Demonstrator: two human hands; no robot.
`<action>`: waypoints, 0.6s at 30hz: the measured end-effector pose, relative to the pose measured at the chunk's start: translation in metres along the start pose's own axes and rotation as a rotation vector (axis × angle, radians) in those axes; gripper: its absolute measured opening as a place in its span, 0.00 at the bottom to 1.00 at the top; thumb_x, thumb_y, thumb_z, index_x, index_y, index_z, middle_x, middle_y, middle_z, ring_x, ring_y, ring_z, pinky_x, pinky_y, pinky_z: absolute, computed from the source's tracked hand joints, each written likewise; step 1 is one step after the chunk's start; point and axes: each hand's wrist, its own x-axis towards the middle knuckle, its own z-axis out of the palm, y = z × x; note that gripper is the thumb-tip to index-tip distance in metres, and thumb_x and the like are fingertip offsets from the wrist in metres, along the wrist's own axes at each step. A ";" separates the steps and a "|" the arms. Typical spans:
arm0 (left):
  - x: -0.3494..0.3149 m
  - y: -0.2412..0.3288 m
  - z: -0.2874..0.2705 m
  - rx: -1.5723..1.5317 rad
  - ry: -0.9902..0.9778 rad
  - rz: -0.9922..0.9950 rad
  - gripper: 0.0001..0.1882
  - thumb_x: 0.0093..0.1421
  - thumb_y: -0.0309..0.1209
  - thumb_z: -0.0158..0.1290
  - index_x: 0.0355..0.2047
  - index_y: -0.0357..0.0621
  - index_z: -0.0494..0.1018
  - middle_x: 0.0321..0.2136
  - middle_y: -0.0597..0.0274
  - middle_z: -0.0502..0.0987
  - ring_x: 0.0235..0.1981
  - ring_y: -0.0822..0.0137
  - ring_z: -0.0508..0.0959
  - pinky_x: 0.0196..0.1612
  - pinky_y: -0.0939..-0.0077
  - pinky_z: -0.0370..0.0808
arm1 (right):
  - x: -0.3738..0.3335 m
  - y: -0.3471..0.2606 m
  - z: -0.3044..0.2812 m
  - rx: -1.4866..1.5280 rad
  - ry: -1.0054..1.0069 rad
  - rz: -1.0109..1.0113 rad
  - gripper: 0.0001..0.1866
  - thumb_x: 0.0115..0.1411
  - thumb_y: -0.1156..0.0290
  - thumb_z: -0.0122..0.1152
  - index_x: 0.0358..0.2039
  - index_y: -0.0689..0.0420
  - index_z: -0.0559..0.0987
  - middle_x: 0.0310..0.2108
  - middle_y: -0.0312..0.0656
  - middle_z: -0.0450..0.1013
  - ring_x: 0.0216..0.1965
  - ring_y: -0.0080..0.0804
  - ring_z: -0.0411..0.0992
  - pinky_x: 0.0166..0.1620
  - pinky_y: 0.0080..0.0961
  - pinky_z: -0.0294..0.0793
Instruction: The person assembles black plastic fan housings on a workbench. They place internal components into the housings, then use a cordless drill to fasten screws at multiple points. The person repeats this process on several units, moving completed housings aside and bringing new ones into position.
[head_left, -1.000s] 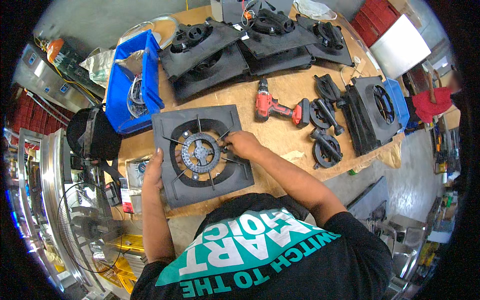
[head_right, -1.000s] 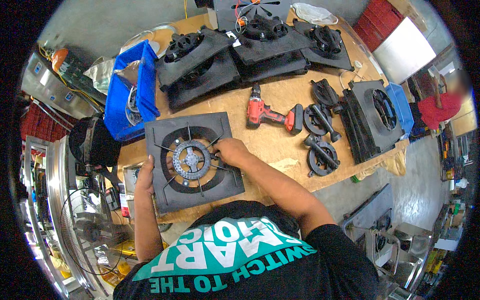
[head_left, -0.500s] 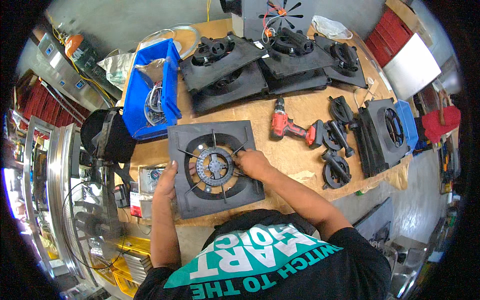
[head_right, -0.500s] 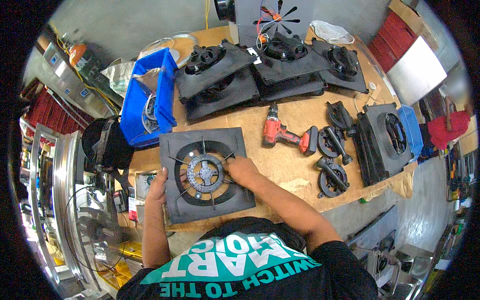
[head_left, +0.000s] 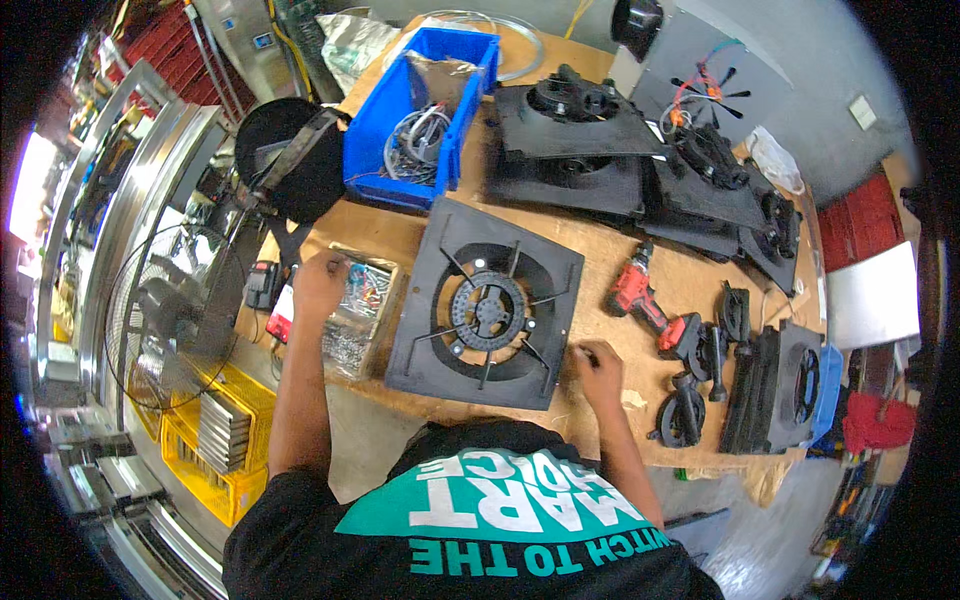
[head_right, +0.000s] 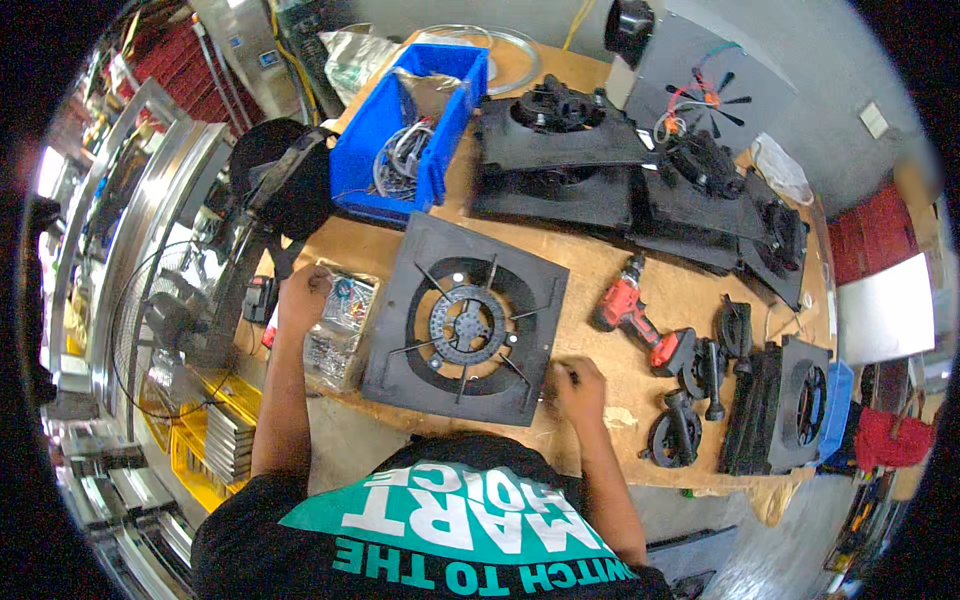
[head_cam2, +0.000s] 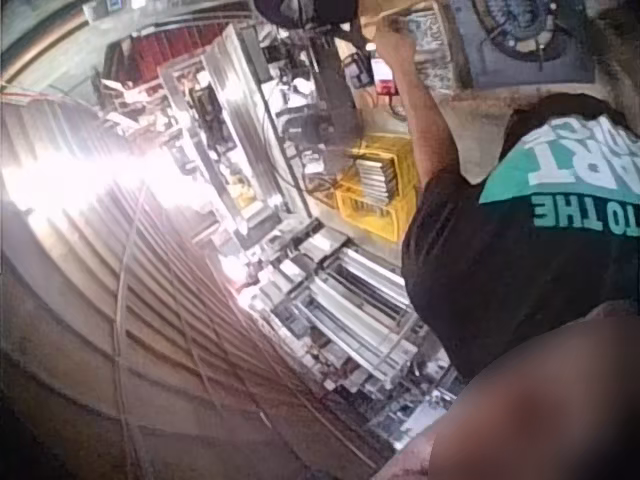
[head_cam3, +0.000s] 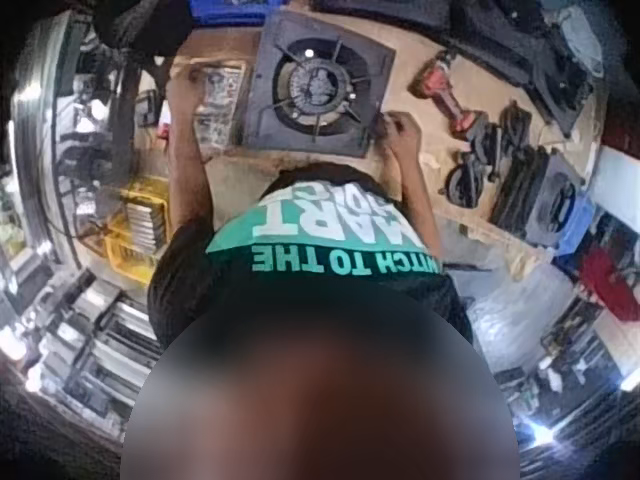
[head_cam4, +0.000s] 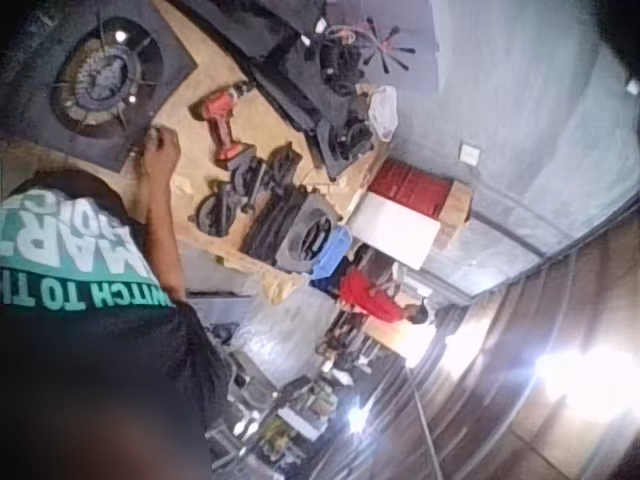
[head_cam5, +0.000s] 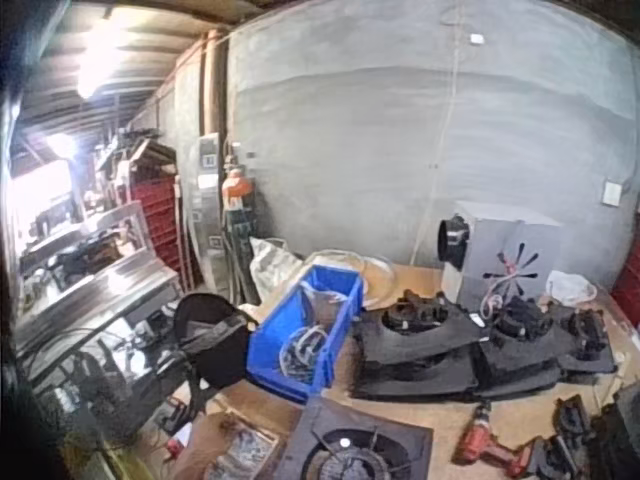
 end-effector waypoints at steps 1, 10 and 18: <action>0.000 -0.007 -0.006 0.039 0.007 0.008 0.13 0.55 0.33 0.56 0.40 0.43 0.78 0.30 0.48 0.81 0.32 0.51 0.81 0.39 0.60 0.77 | -0.014 0.009 -0.011 -0.036 0.040 0.052 0.07 0.55 0.73 0.62 0.35 0.61 0.81 0.32 0.47 0.77 0.33 0.39 0.76 0.39 0.29 0.75; 0.011 -0.001 -0.034 -0.005 -0.163 0.100 0.12 0.52 0.36 0.57 0.30 0.41 0.80 0.27 0.45 0.80 0.30 0.46 0.80 0.36 0.57 0.76 | -0.091 0.065 -0.067 -0.054 0.185 0.378 0.10 0.58 0.73 0.60 0.38 0.66 0.80 0.35 0.49 0.79 0.38 0.34 0.76 0.44 0.27 0.74; -0.080 -0.031 -0.023 0.540 -0.503 0.011 0.16 0.52 0.38 0.56 0.29 0.35 0.77 0.33 0.42 0.80 0.38 0.45 0.80 0.42 0.53 0.77 | -0.081 0.062 -0.062 -0.059 0.115 0.348 0.10 0.59 0.73 0.59 0.38 0.65 0.80 0.33 0.45 0.79 0.35 0.30 0.76 0.42 0.25 0.74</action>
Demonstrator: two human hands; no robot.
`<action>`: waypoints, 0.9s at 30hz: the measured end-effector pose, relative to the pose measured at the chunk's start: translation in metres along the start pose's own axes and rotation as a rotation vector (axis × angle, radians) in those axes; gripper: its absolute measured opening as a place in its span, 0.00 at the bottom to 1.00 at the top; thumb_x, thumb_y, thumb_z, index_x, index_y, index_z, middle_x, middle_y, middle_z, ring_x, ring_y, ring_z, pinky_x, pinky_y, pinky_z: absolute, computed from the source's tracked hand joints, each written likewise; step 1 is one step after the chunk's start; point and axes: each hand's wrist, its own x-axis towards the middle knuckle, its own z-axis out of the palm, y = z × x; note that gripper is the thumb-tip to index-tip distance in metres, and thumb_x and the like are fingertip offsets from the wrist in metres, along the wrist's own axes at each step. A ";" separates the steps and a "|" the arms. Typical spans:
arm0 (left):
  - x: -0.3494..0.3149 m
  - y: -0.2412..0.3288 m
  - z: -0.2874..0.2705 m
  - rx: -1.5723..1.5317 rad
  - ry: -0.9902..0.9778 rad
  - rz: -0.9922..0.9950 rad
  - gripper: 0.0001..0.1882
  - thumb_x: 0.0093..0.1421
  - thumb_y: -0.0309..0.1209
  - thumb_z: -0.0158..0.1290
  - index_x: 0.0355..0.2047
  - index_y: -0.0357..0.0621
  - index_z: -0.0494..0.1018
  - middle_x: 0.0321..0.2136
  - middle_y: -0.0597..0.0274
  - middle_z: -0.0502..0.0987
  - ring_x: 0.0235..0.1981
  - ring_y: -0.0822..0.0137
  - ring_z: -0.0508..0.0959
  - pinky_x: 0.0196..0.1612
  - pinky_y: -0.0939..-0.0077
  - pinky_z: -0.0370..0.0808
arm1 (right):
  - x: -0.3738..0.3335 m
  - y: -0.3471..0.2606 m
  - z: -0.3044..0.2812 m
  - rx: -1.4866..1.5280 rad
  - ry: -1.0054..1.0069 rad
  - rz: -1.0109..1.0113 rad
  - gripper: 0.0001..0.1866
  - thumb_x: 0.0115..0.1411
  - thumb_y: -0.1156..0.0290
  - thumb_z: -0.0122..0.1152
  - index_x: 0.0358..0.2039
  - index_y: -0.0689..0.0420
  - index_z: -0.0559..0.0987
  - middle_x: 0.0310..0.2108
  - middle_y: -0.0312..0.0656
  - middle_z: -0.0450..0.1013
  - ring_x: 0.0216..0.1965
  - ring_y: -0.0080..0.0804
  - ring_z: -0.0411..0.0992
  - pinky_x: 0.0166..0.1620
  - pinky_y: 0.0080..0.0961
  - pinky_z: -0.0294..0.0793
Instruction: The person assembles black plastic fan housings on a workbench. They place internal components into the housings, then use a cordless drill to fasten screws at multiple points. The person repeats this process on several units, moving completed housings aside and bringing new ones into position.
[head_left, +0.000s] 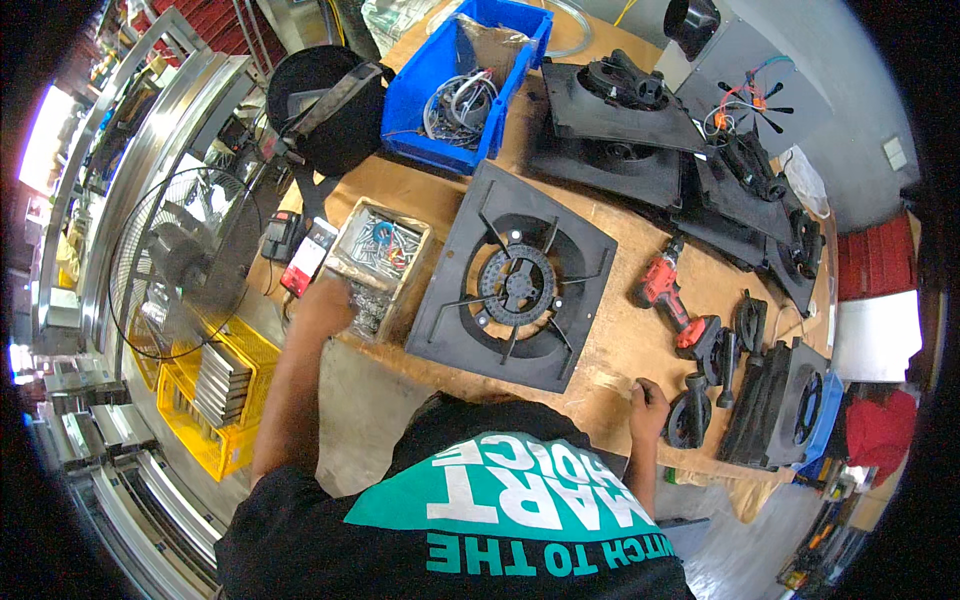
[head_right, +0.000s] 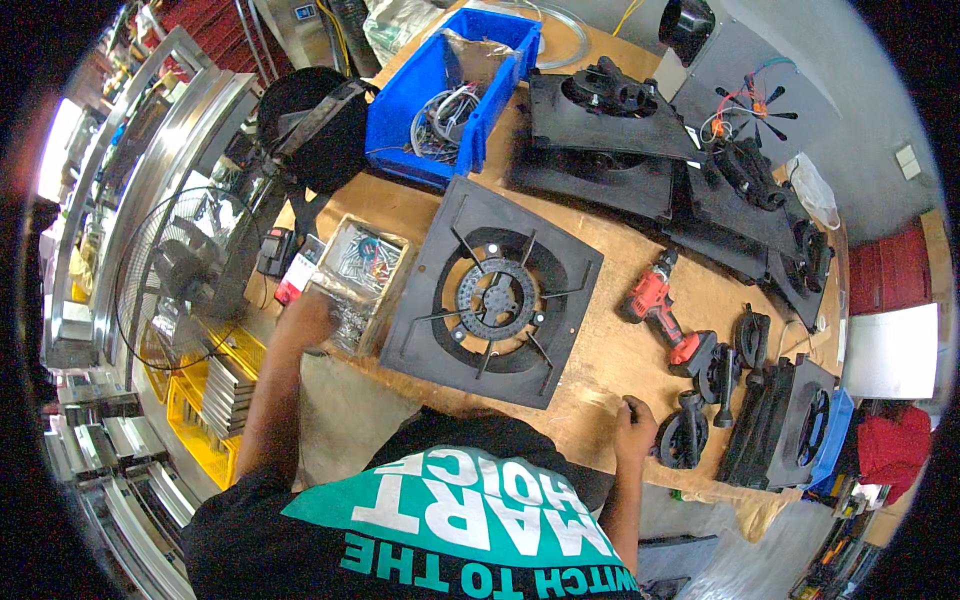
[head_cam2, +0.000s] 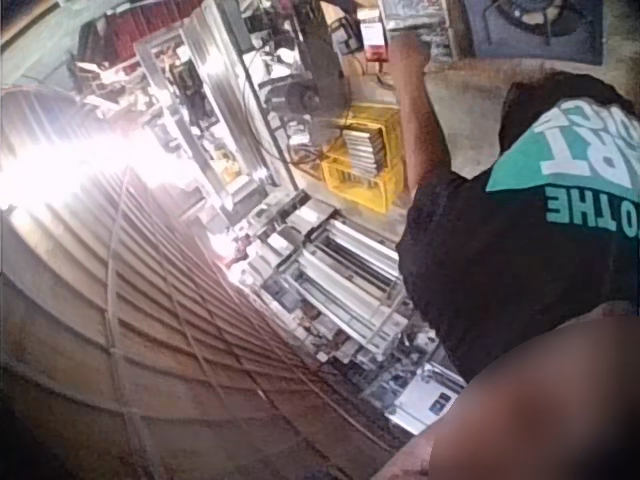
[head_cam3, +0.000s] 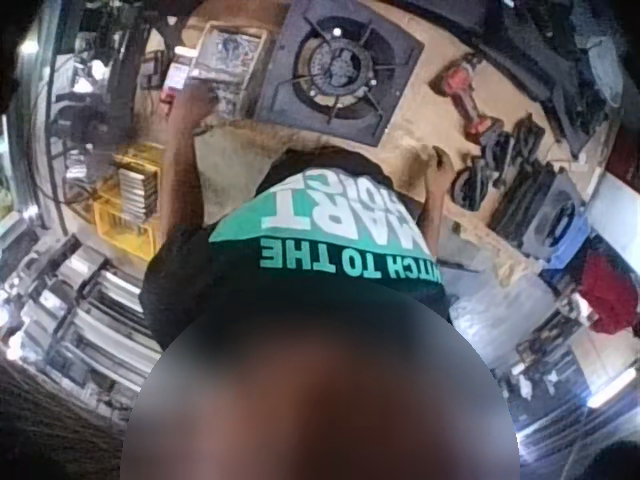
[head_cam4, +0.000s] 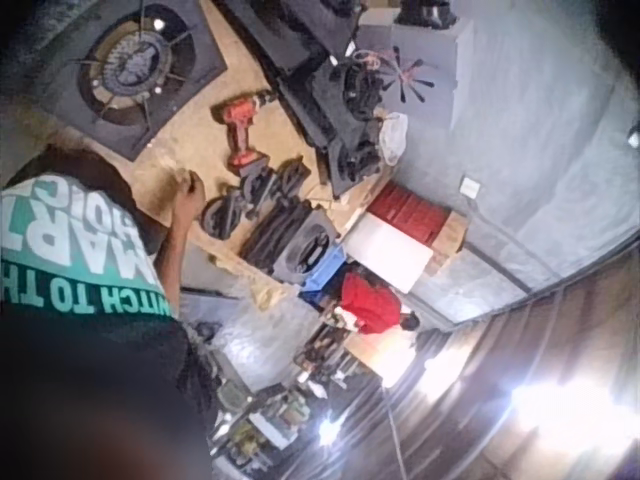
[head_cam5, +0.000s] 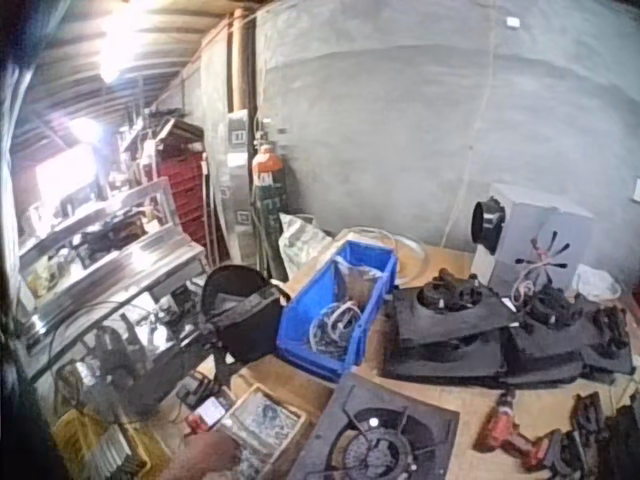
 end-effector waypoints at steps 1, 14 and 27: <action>0.004 0.006 0.017 0.001 -0.030 -0.010 0.16 0.51 0.38 0.57 0.29 0.35 0.77 0.33 0.41 0.80 0.38 0.45 0.80 0.43 0.53 0.77 | 0.003 -0.006 0.004 -0.002 -0.029 0.002 0.10 0.59 0.73 0.59 0.38 0.65 0.80 0.33 0.45 0.79 0.35 0.30 0.76 0.42 0.25 0.74; 0.009 0.004 0.047 -0.374 0.194 -0.028 0.21 0.44 0.32 0.63 0.38 0.38 0.73 0.35 0.41 0.79 0.39 0.44 0.79 0.42 0.54 0.77 | -0.003 -0.018 0.009 -0.003 -0.095 0.045 0.11 0.58 0.72 0.60 0.39 0.64 0.81 0.33 0.47 0.79 0.33 0.30 0.76 0.40 0.25 0.74; 0.062 -0.039 0.079 -0.141 -0.062 0.030 0.46 0.33 0.47 0.70 0.55 0.45 0.70 0.51 0.46 0.75 0.50 0.47 0.76 0.53 0.60 0.74 | -0.038 0.031 0.018 0.056 0.329 -0.097 0.10 0.58 0.69 0.59 0.36 0.61 0.80 0.35 0.50 0.77 0.37 0.47 0.76 0.43 0.34 0.75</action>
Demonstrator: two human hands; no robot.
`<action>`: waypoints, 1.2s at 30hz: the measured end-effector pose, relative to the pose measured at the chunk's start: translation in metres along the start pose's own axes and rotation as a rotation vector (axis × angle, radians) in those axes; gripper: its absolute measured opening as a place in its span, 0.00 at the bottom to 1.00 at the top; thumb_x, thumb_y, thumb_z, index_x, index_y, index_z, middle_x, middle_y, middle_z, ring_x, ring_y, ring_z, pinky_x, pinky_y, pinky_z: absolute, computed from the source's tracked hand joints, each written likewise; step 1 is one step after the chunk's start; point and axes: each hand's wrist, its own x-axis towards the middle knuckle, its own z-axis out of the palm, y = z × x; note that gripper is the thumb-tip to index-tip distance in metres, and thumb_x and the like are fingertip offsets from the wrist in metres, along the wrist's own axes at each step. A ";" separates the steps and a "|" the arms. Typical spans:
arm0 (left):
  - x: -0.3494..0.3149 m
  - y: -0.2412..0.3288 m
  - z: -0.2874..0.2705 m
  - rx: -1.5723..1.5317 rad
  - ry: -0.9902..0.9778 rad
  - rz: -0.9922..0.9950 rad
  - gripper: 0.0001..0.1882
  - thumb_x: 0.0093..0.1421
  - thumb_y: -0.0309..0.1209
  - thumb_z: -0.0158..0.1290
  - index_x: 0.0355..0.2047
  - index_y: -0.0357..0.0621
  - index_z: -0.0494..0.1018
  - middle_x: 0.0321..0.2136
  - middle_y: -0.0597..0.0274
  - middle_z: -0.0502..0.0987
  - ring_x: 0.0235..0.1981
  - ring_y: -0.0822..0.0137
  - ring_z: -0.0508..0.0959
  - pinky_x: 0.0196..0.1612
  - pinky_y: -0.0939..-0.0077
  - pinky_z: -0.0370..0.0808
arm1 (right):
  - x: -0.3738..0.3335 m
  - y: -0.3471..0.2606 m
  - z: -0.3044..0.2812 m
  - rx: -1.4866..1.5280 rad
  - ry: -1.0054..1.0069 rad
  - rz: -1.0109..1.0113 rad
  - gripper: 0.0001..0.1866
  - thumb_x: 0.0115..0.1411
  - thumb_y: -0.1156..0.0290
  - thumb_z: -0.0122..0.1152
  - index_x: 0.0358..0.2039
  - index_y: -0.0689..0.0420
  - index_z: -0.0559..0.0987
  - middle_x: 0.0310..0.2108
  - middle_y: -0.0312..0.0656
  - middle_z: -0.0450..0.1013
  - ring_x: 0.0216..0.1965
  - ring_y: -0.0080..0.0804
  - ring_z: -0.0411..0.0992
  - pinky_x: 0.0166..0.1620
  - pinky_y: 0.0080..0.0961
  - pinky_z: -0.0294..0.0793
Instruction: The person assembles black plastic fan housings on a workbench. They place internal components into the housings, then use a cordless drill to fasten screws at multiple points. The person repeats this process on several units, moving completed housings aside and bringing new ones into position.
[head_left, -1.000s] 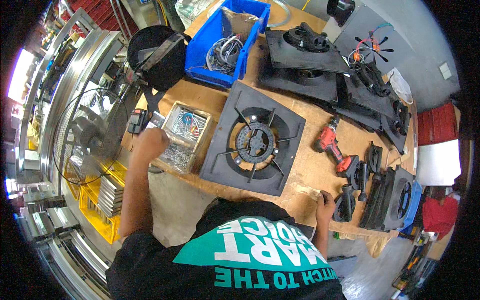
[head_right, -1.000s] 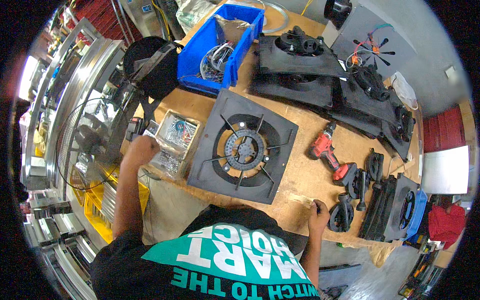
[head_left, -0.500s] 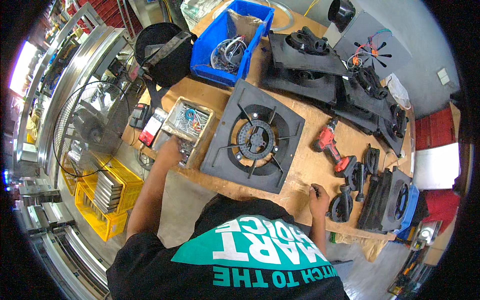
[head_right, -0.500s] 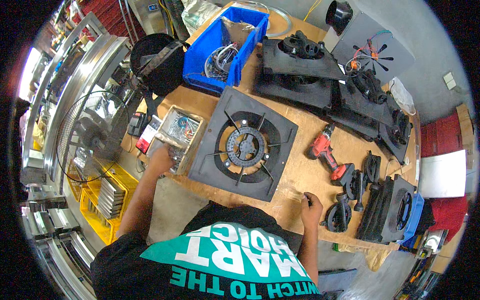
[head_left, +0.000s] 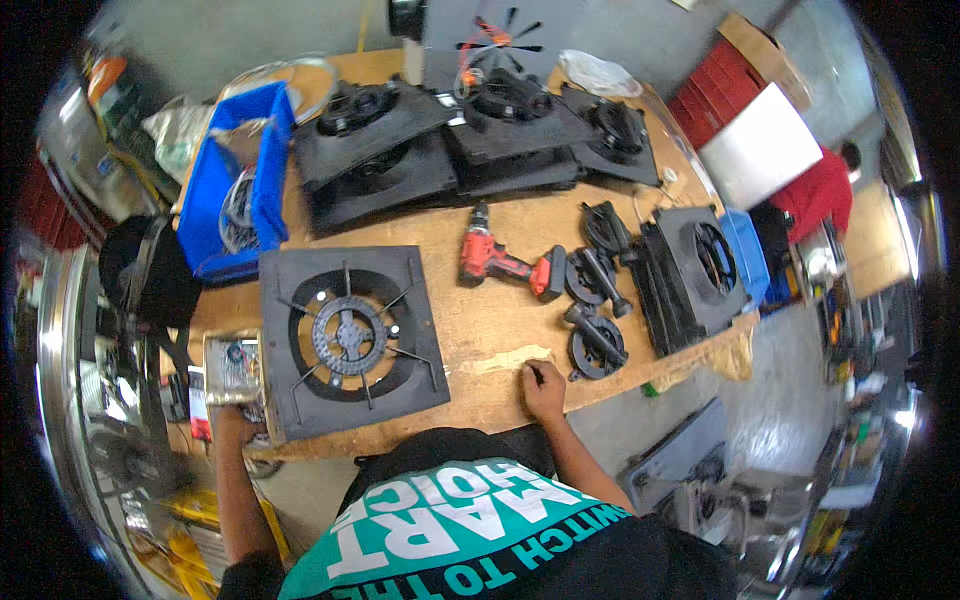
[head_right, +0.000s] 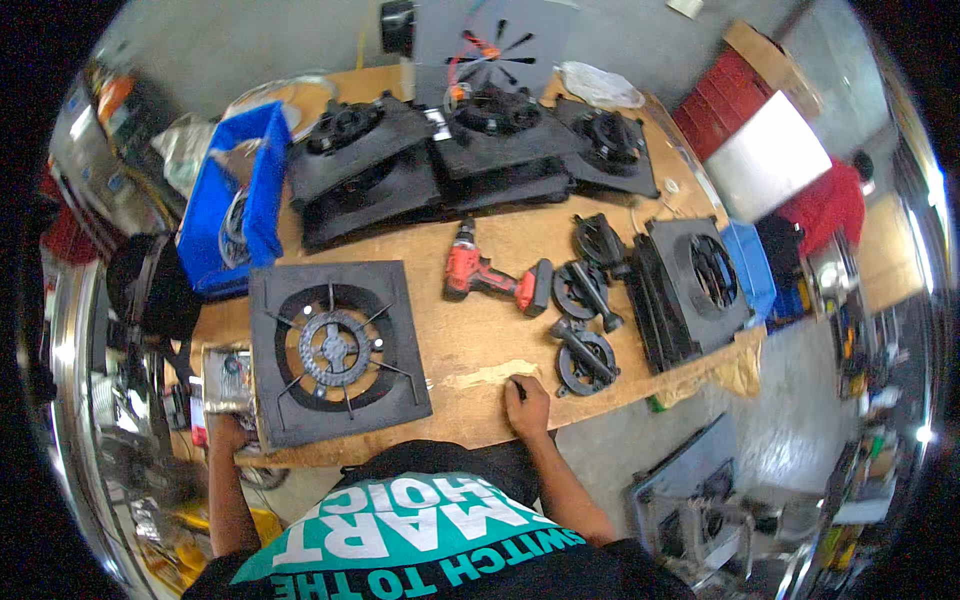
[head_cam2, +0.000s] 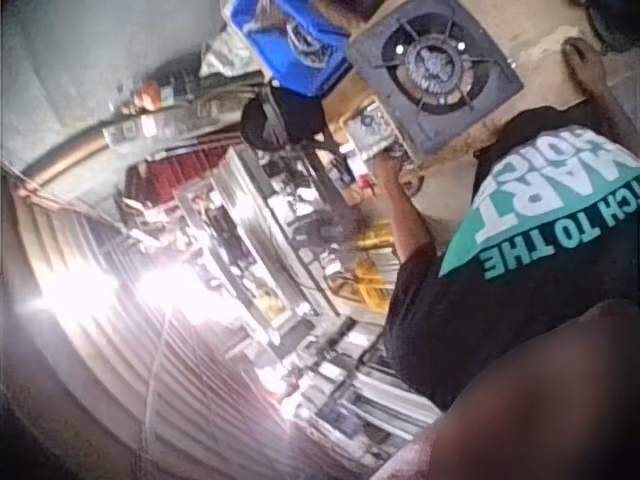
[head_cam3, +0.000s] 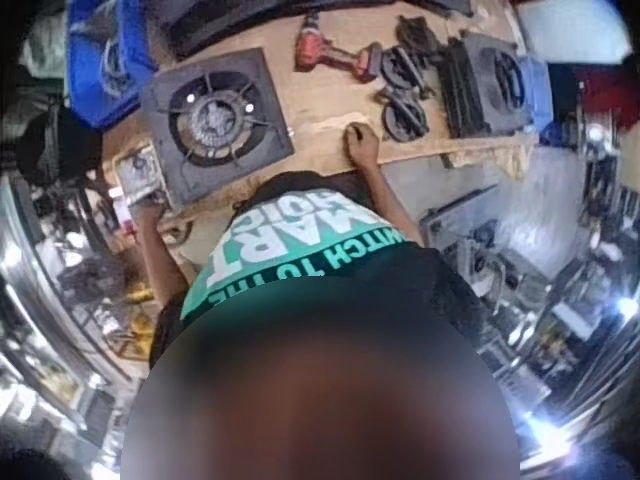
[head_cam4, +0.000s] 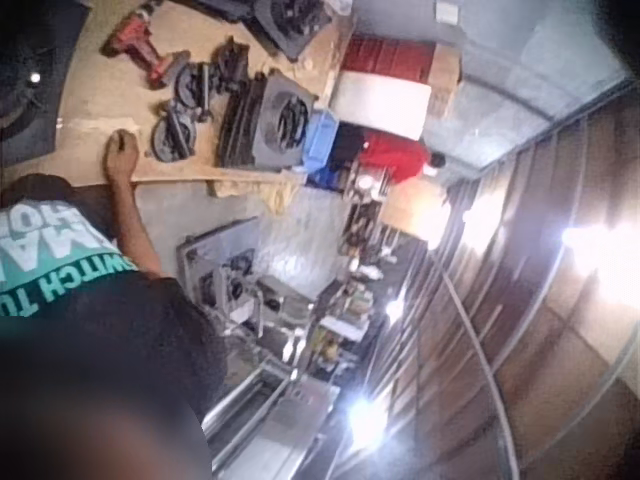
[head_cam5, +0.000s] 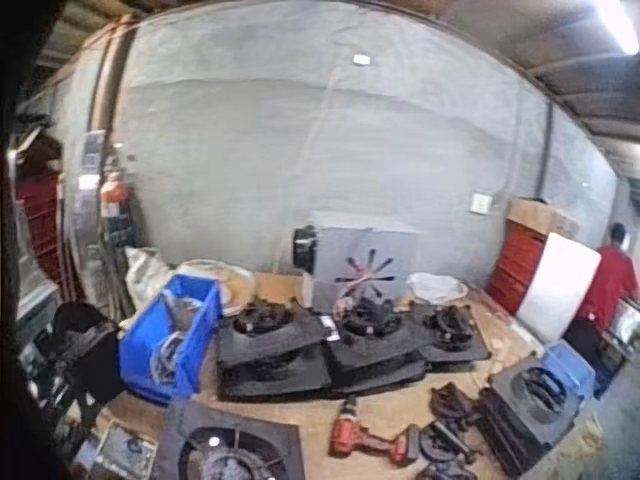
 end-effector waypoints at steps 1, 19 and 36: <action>0.003 -0.006 0.005 -0.024 0.077 0.119 0.47 0.34 0.48 0.69 0.56 0.44 0.69 0.55 0.46 0.72 0.55 0.48 0.72 0.57 0.62 0.70 | -0.001 0.000 0.001 -0.036 0.036 0.010 0.09 0.57 0.69 0.59 0.35 0.60 0.80 0.34 0.49 0.77 0.37 0.46 0.76 0.42 0.34 0.75; -0.019 0.026 -0.017 -0.193 0.064 0.040 0.28 0.40 0.36 0.62 0.44 0.42 0.77 0.38 0.39 0.79 0.42 0.40 0.78 0.46 0.55 0.75 | 0.006 -0.008 0.010 -0.180 0.122 0.032 0.10 0.55 0.65 0.59 0.33 0.57 0.81 0.30 0.46 0.76 0.31 0.45 0.76 0.36 0.35 0.75; -0.107 0.130 -0.113 -0.727 0.318 0.078 0.13 0.48 0.28 0.65 0.35 0.38 0.80 0.26 0.55 0.82 0.28 0.62 0.82 0.34 0.71 0.77 | 0.027 -0.053 0.007 -0.013 -0.199 0.196 0.11 0.56 0.72 0.61 0.38 0.64 0.80 0.36 0.49 0.78 0.38 0.34 0.77 0.43 0.28 0.75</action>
